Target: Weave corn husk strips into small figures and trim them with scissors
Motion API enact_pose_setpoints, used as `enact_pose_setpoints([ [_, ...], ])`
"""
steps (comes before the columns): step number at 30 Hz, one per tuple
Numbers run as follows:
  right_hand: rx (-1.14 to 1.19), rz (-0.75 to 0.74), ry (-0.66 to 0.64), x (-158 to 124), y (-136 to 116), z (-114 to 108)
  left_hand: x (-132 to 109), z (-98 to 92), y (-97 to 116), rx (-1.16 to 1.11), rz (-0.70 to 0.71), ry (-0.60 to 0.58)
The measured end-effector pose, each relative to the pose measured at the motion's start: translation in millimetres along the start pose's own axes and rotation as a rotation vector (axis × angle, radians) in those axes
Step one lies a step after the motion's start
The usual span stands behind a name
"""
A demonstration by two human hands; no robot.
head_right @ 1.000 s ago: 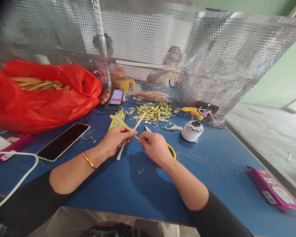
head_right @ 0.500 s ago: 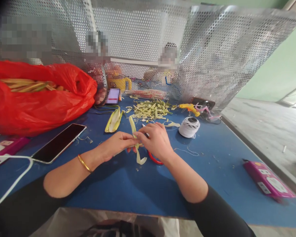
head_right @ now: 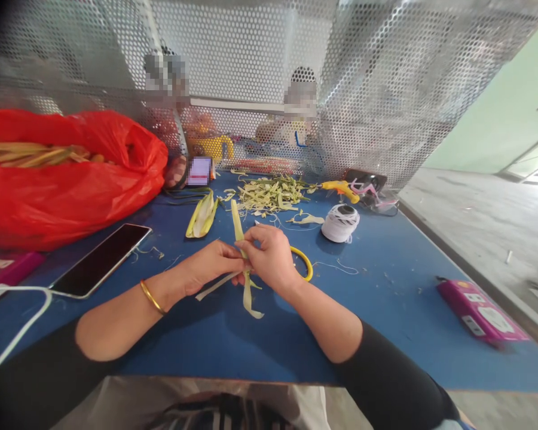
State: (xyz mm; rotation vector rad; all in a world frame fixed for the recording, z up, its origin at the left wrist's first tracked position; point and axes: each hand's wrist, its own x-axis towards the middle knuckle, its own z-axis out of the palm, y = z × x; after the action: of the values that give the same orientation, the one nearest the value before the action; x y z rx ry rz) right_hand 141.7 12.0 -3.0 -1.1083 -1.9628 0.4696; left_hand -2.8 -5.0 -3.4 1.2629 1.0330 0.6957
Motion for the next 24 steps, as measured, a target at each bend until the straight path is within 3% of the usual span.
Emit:
enact_pose_setpoints([
  [2,-0.072,-0.075,0.038,0.4,0.8,-2.1,1.3,-1.4,-0.6,-0.033,-0.006,0.052],
  [5,-0.218,-0.188,0.185,-0.5,-3.5,-10.0,3.9,-5.9,0.3,-0.167,0.009,0.229],
  [7,-0.294,-0.225,0.206,-2.9,-8.9,-14.4,5.5,-9.6,1.3,-0.275,0.053,0.305],
  [9,-0.304,-0.183,0.121,-6.2,-13.5,-14.4,6.8,-12.1,1.7,-0.359,0.113,0.330],
  [13,-0.183,0.110,-0.145,-10.7,-13.8,-0.8,8.7,-10.8,-0.2,-0.448,0.178,0.335],
  [15,-0.106,0.189,-0.208,-11.1,-10.6,7.4,9.6,-8.8,-1.9,-0.444,0.185,0.323],
  [24,0.048,0.025,-0.177,-12.8,-6.5,13.7,13.1,-7.2,-4.5,-0.456,0.206,0.423],
])
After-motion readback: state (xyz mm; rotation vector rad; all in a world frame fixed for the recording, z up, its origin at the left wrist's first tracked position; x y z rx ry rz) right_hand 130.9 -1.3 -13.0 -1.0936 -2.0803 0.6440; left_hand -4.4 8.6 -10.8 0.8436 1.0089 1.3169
